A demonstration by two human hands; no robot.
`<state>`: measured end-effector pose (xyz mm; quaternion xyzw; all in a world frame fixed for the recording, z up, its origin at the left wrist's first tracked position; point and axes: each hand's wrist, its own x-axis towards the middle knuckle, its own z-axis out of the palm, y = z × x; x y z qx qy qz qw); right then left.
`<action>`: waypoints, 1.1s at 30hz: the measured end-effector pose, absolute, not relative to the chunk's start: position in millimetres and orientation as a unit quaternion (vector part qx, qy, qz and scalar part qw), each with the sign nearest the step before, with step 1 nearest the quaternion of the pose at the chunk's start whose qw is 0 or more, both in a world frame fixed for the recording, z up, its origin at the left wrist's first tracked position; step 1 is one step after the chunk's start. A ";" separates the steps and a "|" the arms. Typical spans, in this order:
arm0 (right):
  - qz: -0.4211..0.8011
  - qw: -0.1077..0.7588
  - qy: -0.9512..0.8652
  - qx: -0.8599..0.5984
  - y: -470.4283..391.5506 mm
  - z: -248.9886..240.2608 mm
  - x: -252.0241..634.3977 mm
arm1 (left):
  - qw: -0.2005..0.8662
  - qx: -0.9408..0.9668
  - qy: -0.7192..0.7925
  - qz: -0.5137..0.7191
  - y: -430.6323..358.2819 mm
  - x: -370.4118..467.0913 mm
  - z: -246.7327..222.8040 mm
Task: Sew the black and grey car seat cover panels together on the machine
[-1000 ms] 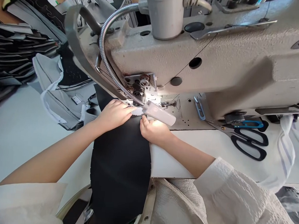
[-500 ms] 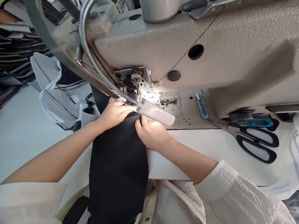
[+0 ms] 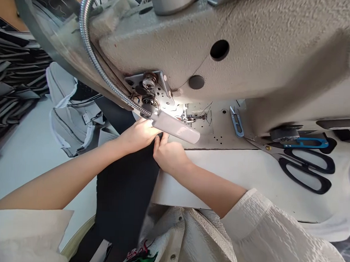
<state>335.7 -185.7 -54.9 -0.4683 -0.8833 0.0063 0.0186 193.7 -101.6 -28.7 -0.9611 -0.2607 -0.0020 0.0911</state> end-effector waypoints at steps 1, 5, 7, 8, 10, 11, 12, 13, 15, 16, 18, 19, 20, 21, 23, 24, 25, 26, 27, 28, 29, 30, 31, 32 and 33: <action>0.001 0.022 -0.884 -0.467 -186.5 -55.1 334.1 | 0.101 -0.960 -0.260 0.005 -99.9 194.3 -30.0; -0.025 0.049 -0.892 -0.450 -189.2 -56.3 334.7 | 0.145 -0.961 -0.233 0.021 -94.8 196.9 -36.1; -0.033 0.060 -0.888 -0.455 -188.9 -57.6 336.7 | 0.169 -0.961 -0.219 0.016 -93.5 198.1 -39.6; -0.035 0.061 -0.886 -0.458 -188.2 -58.3 337.5 | 0.180 -0.960 -0.216 0.010 -93.2 198.7 -41.6; -0.033 0.056 -0.887 -0.456 -186.4 -59.0 338.8 | 0.201 -0.957 -0.211 -0.007 -93.2 199.8 -45.3; -0.030 0.051 -0.889 -0.453 -185.6 -59.1 339.8 | 0.206 -0.956 -0.208 -0.017 -93.7 200.2 -46.5; -0.027 0.046 -0.892 -0.449 -184.9 -58.9 341.5 | 0.205 -0.957 -0.204 -0.026 -94.5 200.2 -46.8; -0.022 0.041 -0.894 -0.445 -184.5 -58.5 344.2 | 0.198 -0.959 -0.198 -0.032 -95.5 199.3 -45.8; -0.010 0.032 -0.898 -0.438 -184.6 -56.9 353.1 | 0.171 -0.965 -0.195 -0.028 -97.2 192.7 -38.7; -0.003 0.034 -0.901 -0.432 -184.9 -55.6 358.8 | 0.158 -0.965 -0.207 -0.022 -97.4 185.7 -32.7; 0.008 0.052 -0.908 -0.417 -185.0 -51.7 369.7 | 0.145 -0.948 -0.283 -0.023 -95.5 162.5 -18.0; 0.011 0.065 -0.908 -0.413 -184.3 -49.1 372.9 | 0.145 -0.926 -0.348 -0.035 -93.2 146.5 -10.9; 0.012 0.083 -0.907 -0.413 -182.8 -46.2 373.3 | 0.144 -0.893 -0.423 -0.047 -90.1 128.2 -5.0; 0.014 0.105 -0.905 -0.412 -180.7 -43.1 370.0 | 0.135 -0.852 -0.504 -0.053 -86.4 108.9 -1.2; 0.023 0.154 -0.902 -0.403 -174.5 -37.7 352.0 | 0.089 -0.759 -0.644 -0.019 -77.6 71.5 -1.4; 0.030 0.181 -0.901 -0.392 -170.6 -36.1 338.1 | 0.057 -0.721 -0.691 0.017 -72.8 55.8 -5.0; 0.039 0.204 -0.901 -0.381 -166.2 -35.6 322.3 | 0.032 -0.695 -0.717 0.050 -68.0 43.0 -10.3; 0.048 0.220 -0.900 -0.374 -161.4 -36.5 305.9 | 0.017 -0.681 -0.728 0.073 -63.2 33.5 -16.1; 0.057 0.227 -0.897 -0.375 -156.3 -38.5 290.2 | 0.014 -0.679 -0.730 0.083 -58.4 27.0 -21.1; 0.065 0.227 -0.892 -0.386 -151.2 -41.6 276.6 | 0.021 -0.683 -0.725 0.083 -53.5 23.3 -24.0; 0.072 0.226 -0.884 -0.404 -146.3 -45.3 265.9 | 0.031 -0.689 -0.720 0.077 -48.5 21.5 -23.5; 0.074 0.225 -0.878 -0.416 -142.0 -49.0 258.3 | 0.041 -0.692 -0.717 0.070 -43.4 21.0 -18.5; 0.071 0.226 -0.880 -0.413 -138.3 -52.1 253.6 | 0.050 -0.694 -0.715 0.063 -38.4 21.0 -8.7; 0.064 0.226 -0.889 -0.393 -135.4 -54.3 251.4 | 0.060 -0.695 -0.714 0.055 -34.1 20.7 6.0; 0.056 0.223 -0.902 -0.364 -133.1 -55.5 250.7 | 0.070 -0.697 -0.712 0.046 -31.3 19.6 24.6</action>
